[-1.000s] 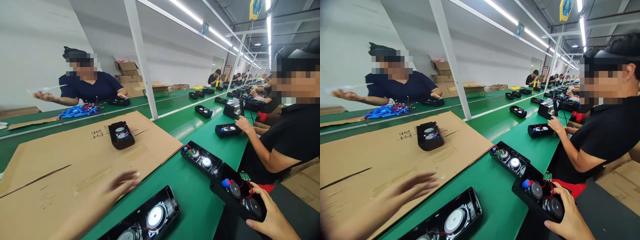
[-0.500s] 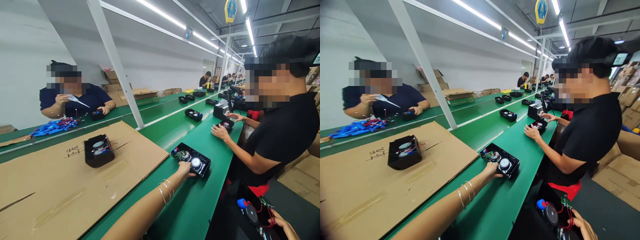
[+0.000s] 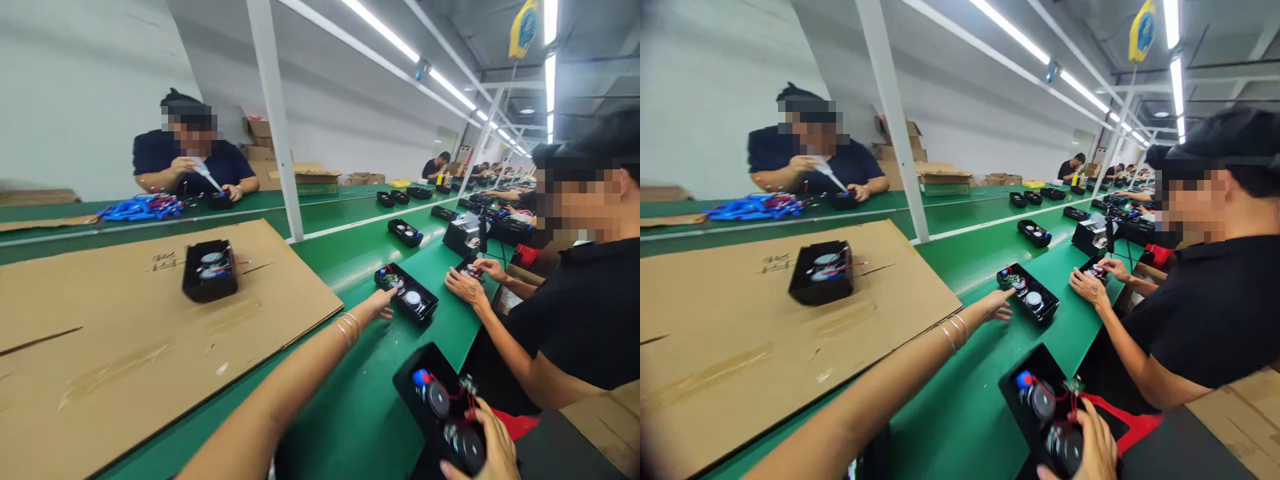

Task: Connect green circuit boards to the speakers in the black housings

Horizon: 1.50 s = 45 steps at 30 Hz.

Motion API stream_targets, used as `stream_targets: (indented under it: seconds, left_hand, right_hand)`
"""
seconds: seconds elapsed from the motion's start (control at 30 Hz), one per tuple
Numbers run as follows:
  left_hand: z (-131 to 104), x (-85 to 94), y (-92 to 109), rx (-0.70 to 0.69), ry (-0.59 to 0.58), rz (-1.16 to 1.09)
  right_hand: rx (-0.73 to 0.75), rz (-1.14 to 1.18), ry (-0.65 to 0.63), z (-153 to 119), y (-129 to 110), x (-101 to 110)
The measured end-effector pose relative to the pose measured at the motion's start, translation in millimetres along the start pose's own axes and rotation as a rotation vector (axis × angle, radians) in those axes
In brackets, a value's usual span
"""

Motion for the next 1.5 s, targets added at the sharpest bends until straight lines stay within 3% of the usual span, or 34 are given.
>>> stream_targets:
  seconds: [0.1, 0.2, 0.33, 0.47, 0.6, 0.63, 0.7, 0.77, 0.83, 0.9, 0.93, 1.03, 1.13, 1.23, 1.33, 1.43, 1.5]
  left_hand:
    - [-54, 54.4, -6, 0.022, 0.055, 0.023]
    - [-136, 107.1, -17, -0.032, 0.096, 0.04]
    - [-245, 151.9, -50, -0.132, 0.259, 0.105]
    - [-327, 168.1, -91, -0.104, 0.48, 0.165]
    - [-389, 175.8, -126, -0.106, 0.664, 0.081]
    - [-401, 178.0, -136, -0.114, 0.714, 0.036]
    - [-424, 183.8, -160, -0.126, 0.864, -0.095]
    - [-445, 189.8, -188, -0.142, 1.052, -0.249]
    - [-461, 194.6, -215, -0.145, 1.193, -0.356]
    - [-473, 200.3, -237, -0.118, 1.258, -0.369]
    - [-479, 204.2, -245, -0.094, 1.275, -0.348]
    - [-501, 222.0, -259, -0.042, 1.344, -0.233]
    - [-517, 255.0, -252, 0.002, 1.381, -0.001]
    - [-508, 313.7, -234, 0.102, 1.336, 0.264]
    - [-480, 393.2, -220, 0.185, 1.316, 0.32]
    - [-446, 461.6, -216, 0.333, 1.313, 0.32]
    - [-428, 488.4, -216, 0.415, 1.316, 0.293]
  right_hand:
    - [0.031, -0.081, 0.022, 50, -49, -14]
    - [0.024, -0.156, -0.037, 102, -96, -34]
    - [-0.03, -0.248, -0.157, 152, -130, -56]
    - [-0.041, -0.296, -0.198, 174, -140, -64]
    - [-0.033, -0.319, -0.235, 180, -140, -62]
    - [0.003, -0.301, -0.179, 178, -146, -57]
    - [0.182, -0.214, 0.078, 162, -173, -40]
    - [0.462, -0.019, 0.262, 123, -217, -28]
    - [0.764, 0.237, 0.134, 69, -273, -35]
    - [1.026, 0.407, -0.179, 8, -332, -56]
    - [1.144, 0.478, -0.245, -21, -358, -62]
    - [1.468, 0.467, -0.306, -87, -413, -82]
    - [1.623, 0.502, -0.317, -108, -438, -93]
    - [1.589, 0.63, -0.432, -99, -444, -97]
    - [1.394, 0.597, -0.452, -79, -439, -99]
    - [1.071, 0.718, -0.593, -62, -423, -98]
    - [0.771, 0.919, -0.75, -58, -410, -100]
Point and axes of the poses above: each hand's wrist, its own z-axis towards the middle knuckle, its own x-axis out of the back of the hand, y = z × x, the point moved 6 cm from there along z, towards the middle knuckle, and after that the axes turned 2 degrees about -y, right-handed, at the moved point
